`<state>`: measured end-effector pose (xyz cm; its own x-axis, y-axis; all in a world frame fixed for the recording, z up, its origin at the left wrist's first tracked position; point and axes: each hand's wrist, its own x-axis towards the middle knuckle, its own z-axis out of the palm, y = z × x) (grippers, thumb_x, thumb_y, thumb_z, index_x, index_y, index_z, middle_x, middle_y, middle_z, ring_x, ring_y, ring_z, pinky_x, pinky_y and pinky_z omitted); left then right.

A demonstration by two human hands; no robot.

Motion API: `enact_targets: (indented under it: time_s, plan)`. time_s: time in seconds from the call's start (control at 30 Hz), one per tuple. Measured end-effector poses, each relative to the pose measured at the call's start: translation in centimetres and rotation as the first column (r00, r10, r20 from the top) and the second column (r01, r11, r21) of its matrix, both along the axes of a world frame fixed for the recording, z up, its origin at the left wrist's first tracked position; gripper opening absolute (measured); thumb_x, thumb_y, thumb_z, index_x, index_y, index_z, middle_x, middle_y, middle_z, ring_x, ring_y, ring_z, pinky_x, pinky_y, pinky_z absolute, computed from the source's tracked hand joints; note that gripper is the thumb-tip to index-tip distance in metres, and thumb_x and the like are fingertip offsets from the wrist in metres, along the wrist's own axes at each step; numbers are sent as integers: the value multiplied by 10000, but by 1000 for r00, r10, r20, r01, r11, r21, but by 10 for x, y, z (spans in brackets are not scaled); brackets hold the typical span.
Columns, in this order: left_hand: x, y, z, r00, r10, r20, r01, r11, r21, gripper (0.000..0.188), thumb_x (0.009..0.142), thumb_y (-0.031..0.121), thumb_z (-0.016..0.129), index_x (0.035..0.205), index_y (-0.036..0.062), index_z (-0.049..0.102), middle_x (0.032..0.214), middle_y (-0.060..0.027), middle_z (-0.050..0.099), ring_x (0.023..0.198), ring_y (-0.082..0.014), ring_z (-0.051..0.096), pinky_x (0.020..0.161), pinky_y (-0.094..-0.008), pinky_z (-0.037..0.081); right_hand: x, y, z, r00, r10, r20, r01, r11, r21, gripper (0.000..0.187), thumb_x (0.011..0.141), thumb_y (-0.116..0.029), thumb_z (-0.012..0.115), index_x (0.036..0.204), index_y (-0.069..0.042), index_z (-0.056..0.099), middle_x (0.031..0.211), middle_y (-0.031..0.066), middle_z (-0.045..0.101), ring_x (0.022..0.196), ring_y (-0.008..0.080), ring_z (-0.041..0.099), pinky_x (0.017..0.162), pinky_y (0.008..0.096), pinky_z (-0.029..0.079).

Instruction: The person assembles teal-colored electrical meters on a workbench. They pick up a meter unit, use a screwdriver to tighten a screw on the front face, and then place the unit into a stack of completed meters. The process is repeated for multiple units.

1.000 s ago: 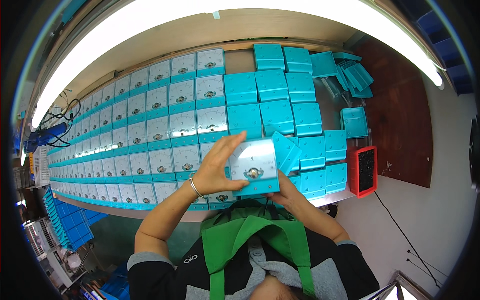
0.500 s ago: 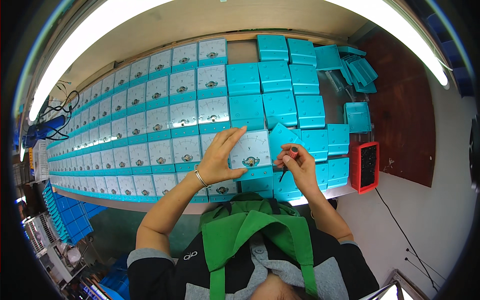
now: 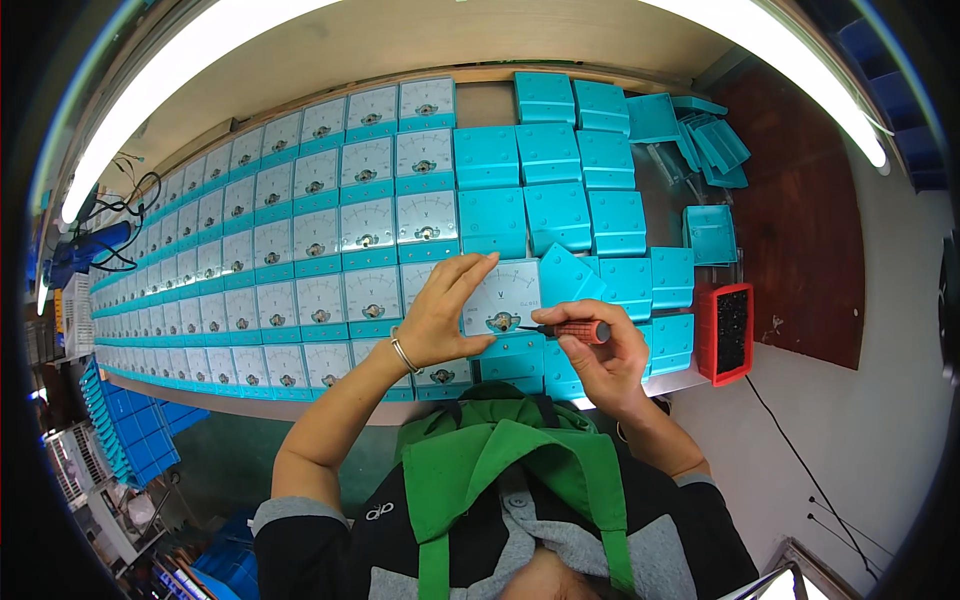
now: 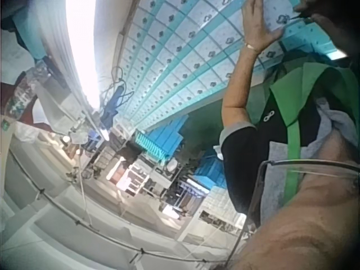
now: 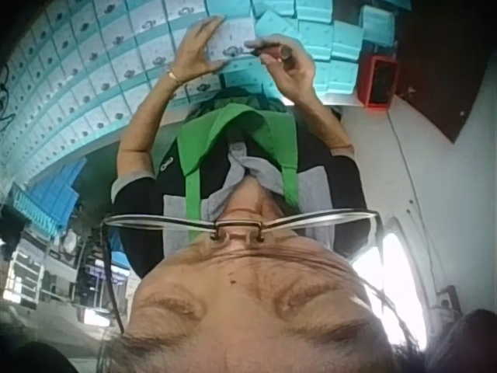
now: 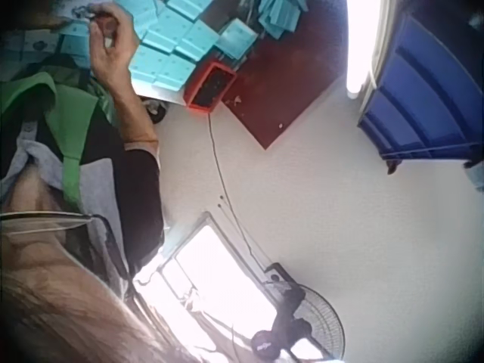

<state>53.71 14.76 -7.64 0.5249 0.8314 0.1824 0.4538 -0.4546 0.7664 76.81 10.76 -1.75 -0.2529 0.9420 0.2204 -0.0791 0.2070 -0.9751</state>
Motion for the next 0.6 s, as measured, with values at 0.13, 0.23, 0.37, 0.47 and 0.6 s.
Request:
enact_targets:
  time_s: [0.13,0.23,0.37,0.47,0.6]
  plan:
    - [-1,-4,0,1000,1,-20,-1,1000,-5,963,570,191,800,1414,63,355,1308,-186,439,1191,-353,443,1012,-425,385,-3,-6,-9,996,-83,-19,83,996,29,331,846,57,626,1146,39,489,1091,188,636,985,211,636,849,316,521]
    - [-1,-6,1,1000,3,-20,-3,1000,-16,969,569,196,800,1416,60,350,1300,-185,442,1182,-352,444,1012,-425,383,-5,-7,-13,994,-98,-39,100,994,42,317,843,53,635,1125,39,490,1070,188,642,967,211,643,833,319,530]
    - [-1,-7,2,999,0,-33,0,1000,-9,974,566,204,801,1417,60,349,1294,-183,445,1173,-351,447,1008,-424,385,-9,-8,-13,995,-87,-56,89,995,37,306,846,54,629,1117,40,489,1064,185,643,950,202,644,826,308,530]
    - [0,-8,4,999,-2,-33,1,1000,-1,978,563,205,802,1417,61,349,1293,-181,448,1173,-350,447,1008,-424,385,-10,-9,-16,995,-88,-54,90,996,26,301,841,52,638,1105,37,494,1059,179,646,942,194,646,815,298,532]
    - [1,-9,2,999,6,-49,-4,1000,22,976,559,206,803,1414,61,355,1285,-181,458,1169,-349,456,1000,-425,394,-10,-10,-21,983,-169,76,165,985,59,303,809,9,699,1056,21,525,987,141,665,901,166,652,739,270,537]
